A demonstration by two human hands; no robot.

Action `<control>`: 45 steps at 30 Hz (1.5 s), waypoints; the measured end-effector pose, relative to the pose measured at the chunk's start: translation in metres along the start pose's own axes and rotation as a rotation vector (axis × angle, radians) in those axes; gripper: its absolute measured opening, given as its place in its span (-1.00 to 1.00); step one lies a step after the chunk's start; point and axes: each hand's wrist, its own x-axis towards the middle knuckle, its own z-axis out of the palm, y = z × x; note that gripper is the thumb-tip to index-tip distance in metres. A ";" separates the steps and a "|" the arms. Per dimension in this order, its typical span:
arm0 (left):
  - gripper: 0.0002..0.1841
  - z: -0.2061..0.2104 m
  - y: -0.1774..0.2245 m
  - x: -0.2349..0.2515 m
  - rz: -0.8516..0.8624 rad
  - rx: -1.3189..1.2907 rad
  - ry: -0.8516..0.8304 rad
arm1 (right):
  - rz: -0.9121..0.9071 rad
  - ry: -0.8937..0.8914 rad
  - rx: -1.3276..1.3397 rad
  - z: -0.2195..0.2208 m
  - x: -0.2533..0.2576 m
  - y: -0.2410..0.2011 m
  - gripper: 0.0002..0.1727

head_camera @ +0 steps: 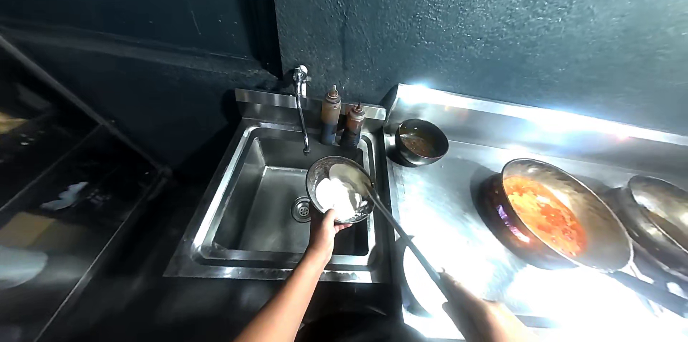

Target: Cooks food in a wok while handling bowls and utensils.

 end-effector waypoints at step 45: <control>-0.35 0.018 -0.009 -0.006 0.078 -0.052 0.055 | 0.068 -0.063 0.098 -0.014 -0.002 -0.018 -0.51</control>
